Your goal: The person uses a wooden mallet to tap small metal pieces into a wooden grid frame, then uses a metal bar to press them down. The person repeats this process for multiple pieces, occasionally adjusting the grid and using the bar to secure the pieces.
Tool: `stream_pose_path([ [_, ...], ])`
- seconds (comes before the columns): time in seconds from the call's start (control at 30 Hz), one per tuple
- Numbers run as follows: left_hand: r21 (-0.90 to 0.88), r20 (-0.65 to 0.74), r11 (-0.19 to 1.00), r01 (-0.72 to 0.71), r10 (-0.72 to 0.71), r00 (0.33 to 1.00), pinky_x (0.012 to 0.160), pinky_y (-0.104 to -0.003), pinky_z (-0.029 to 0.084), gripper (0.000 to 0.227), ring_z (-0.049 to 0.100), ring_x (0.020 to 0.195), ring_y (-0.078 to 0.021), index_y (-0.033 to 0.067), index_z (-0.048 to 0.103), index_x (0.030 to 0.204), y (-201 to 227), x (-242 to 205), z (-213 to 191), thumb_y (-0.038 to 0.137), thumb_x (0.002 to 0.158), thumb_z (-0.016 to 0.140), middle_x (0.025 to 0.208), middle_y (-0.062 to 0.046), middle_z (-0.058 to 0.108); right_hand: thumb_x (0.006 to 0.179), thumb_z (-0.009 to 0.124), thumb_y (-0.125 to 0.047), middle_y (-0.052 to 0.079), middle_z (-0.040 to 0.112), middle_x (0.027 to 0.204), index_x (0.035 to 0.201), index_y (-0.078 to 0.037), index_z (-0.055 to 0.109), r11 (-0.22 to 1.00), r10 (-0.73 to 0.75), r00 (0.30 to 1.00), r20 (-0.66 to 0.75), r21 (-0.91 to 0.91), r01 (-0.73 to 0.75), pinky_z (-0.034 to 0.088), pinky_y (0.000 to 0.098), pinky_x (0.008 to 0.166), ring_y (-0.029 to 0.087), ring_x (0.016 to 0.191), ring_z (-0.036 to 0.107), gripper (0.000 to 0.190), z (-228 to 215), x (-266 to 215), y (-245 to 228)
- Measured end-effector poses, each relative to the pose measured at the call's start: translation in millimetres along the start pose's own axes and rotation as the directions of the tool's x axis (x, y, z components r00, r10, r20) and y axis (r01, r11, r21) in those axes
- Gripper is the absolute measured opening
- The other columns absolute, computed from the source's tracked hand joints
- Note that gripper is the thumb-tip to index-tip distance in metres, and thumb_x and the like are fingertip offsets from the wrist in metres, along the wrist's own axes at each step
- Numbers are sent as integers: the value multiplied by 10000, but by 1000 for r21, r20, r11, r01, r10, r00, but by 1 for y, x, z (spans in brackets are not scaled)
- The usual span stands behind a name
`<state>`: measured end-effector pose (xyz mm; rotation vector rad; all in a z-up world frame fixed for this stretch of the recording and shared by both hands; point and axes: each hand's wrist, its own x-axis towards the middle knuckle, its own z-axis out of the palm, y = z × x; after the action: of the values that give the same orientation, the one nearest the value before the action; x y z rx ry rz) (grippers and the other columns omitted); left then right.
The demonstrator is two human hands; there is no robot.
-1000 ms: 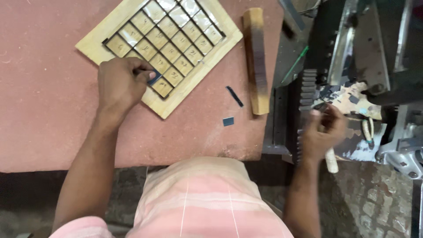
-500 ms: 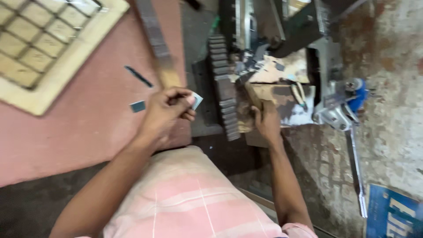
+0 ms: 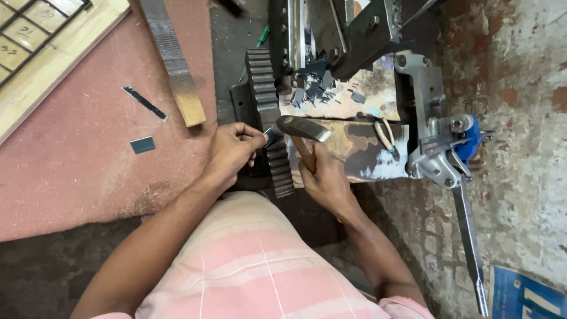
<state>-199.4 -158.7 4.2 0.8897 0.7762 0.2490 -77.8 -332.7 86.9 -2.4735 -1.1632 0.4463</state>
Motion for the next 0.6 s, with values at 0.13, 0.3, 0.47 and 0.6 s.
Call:
stream_pose_path([
  [0.13, 13, -19, 1000, -24, 24, 1000, 409, -247, 424, 110, 524, 465, -84, -18, 691, 852, 0, -6, 2, 60, 846, 768, 619, -18, 619, 862, 636, -82, 285, 678, 771, 1147, -13, 477, 990, -77, 986, 146, -104, 93, 542, 546, 658, 491, 724, 689, 333, 4, 7, 2],
  [0.3, 59, -58, 998, -19, 22, 998, 411, -251, 440, 111, 547, 483, -74, -16, 694, 853, 7, -8, 7, 71, 854, 764, 632, -16, 634, 842, 612, -45, 305, 669, 773, 1275, 24, 432, 991, -115, 985, 131, -48, 122, 515, 583, 656, 530, 749, 668, 474, -2, 14, 6],
  [0.47, 92, -64, 996, -19, 25, 998, 412, -255, 454, 113, 567, 490, -79, -13, 698, 849, 11, -6, 7, 79, 855, 762, 640, -24, 649, 858, 612, -60, 322, 671, 786, 1221, 15, 453, 996, -8, 988, 154, -90, 22, 520, 582, 674, 532, 778, 666, 403, -3, 8, 1],
  [0.6, 109, -55, 994, -21, 27, 998, 414, -255, 468, 124, 576, 491, -79, -12, 697, 841, 10, -8, 9, 91, 862, 763, 638, -28, 651, 843, 623, -68, 327, 675, 807, 1219, 19, 475, 998, 23, 987, 156, -58, -14, 514, 588, 692, 531, 813, 671, 413, -1, -4, 1],
])
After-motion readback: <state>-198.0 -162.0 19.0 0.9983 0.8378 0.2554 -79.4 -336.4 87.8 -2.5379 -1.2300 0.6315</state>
